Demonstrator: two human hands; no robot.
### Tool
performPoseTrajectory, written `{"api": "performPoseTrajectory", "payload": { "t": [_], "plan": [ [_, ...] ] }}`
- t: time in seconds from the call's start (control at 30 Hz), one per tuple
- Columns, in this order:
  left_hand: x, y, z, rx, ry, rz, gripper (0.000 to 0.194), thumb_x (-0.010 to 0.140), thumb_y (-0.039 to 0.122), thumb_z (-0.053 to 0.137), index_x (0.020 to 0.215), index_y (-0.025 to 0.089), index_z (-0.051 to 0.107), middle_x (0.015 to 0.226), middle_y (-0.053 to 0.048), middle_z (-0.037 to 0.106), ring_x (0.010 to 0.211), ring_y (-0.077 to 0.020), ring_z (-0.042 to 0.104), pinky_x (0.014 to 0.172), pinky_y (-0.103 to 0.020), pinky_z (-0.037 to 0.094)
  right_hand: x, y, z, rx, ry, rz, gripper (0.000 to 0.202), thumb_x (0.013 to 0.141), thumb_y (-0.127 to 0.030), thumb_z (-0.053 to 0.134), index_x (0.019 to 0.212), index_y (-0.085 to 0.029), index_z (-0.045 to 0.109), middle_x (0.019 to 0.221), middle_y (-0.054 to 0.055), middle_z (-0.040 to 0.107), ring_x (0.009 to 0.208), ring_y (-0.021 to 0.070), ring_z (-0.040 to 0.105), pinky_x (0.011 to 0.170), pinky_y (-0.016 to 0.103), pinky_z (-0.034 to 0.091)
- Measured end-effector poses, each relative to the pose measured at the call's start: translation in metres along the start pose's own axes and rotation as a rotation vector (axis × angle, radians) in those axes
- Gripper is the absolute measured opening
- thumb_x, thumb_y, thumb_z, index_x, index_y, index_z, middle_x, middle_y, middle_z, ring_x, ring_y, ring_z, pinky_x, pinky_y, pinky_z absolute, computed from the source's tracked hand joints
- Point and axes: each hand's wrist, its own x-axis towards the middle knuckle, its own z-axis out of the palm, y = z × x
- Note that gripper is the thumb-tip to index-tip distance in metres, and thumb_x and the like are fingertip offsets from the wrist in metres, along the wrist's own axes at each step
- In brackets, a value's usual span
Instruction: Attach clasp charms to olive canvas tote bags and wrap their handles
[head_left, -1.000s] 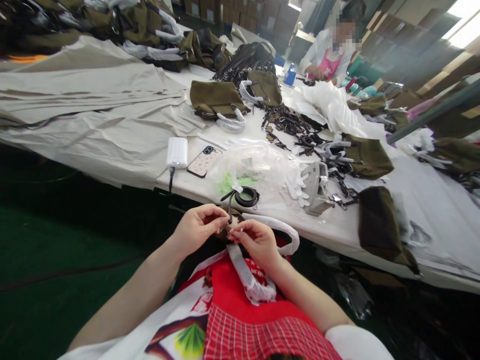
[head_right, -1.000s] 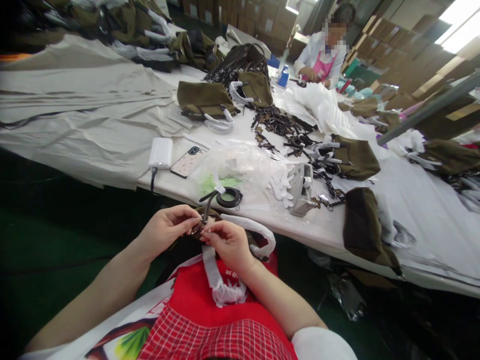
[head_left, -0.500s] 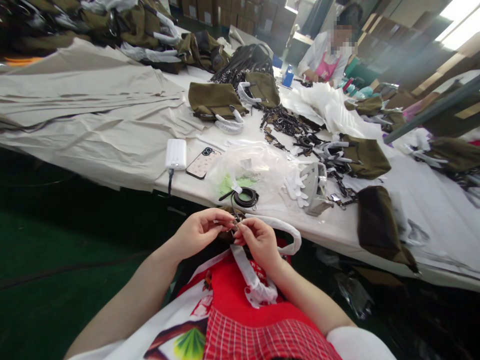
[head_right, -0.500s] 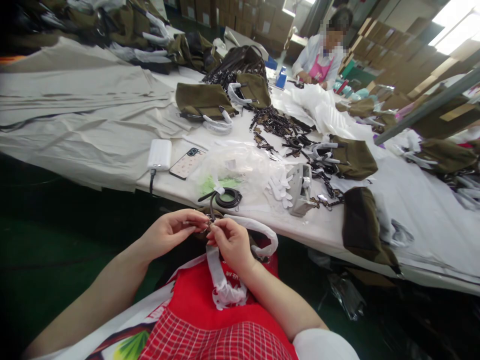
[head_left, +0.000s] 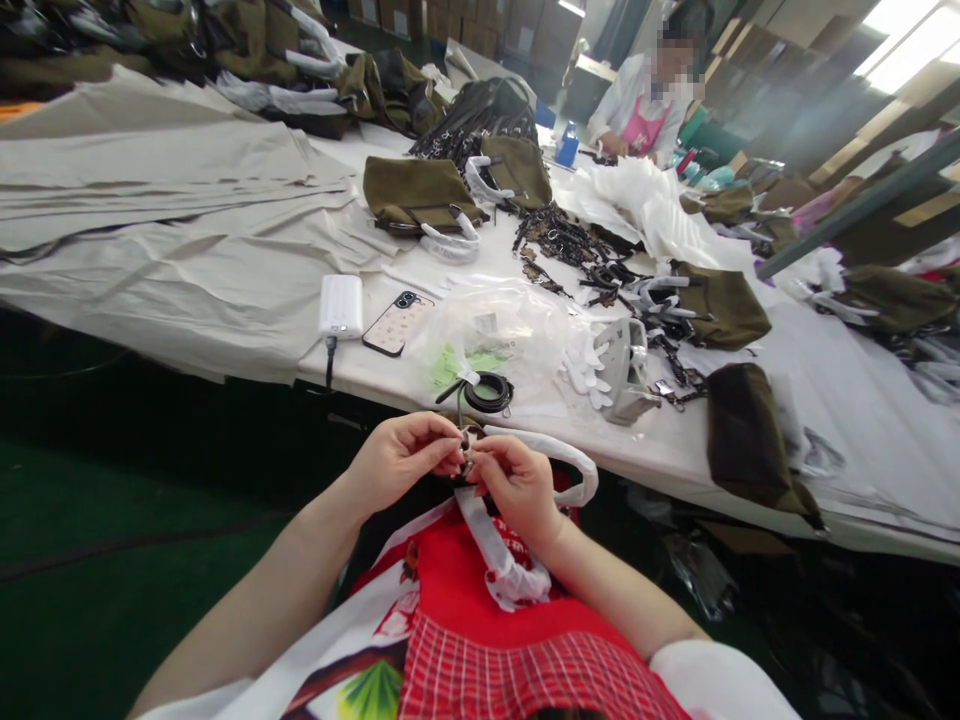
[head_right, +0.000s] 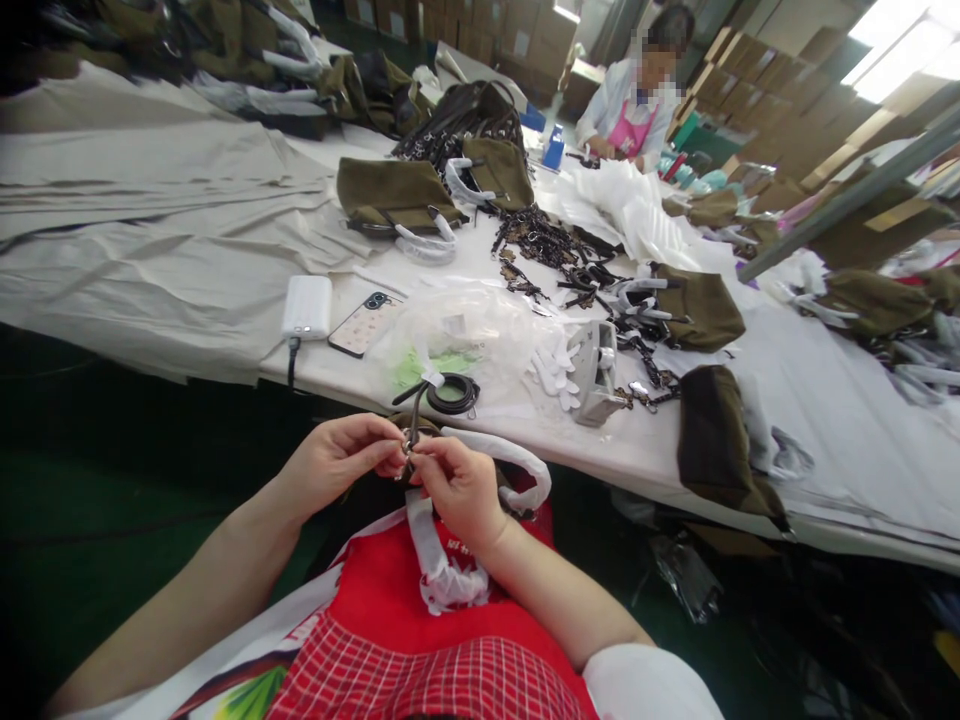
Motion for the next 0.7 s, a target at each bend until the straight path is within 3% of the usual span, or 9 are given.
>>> {"api": "performPoseTrajectory", "payload": {
  "t": [0.23, 0.47, 0.7],
  "plan": [
    [-0.002, 0.006, -0.006, 0.324, -0.055, 0.195, 0.025, 0.082, 0.037, 0.068, 0.075, 0.014, 0.074, 0.070, -0.004, 0.063, 0.063, -0.0134, 0.059, 0.056, -0.022, 0.048, 0.002, -0.003, -0.006, -0.179, -0.015, -0.136, 0.016, 0.088, -0.038, 0.065, 0.089, -0.024, 0.073, 0.080, 0.005, 0.072, 0.062, 0.0174, 0.063, 0.059, 0.032, 0.052],
    [-0.003, 0.007, -0.004, 0.510, -0.047, 0.304, 0.022, 0.086, 0.033, 0.063, 0.077, 0.016, 0.075, 0.068, -0.003, 0.062, 0.063, -0.0126, 0.056, 0.056, -0.022, 0.044, 0.003, -0.010, -0.007, -0.208, -0.058, -0.201, 0.014, 0.090, -0.034, 0.064, 0.092, -0.025, 0.075, 0.072, 0.002, 0.070, 0.062, 0.0166, 0.062, 0.061, 0.030, 0.049],
    [-0.003, 0.010, -0.003, 0.626, -0.074, 0.368, 0.021, 0.088, 0.029, 0.060, 0.075, 0.018, 0.073, 0.068, -0.003, 0.065, 0.065, -0.0132, 0.057, 0.062, -0.023, 0.045, 0.006, -0.010, -0.008, -0.264, -0.080, -0.298, 0.013, 0.090, -0.031, 0.064, 0.092, -0.027, 0.076, 0.093, 0.005, 0.072, 0.085, 0.0188, 0.067, 0.078, 0.033, 0.054]
  ]
}}
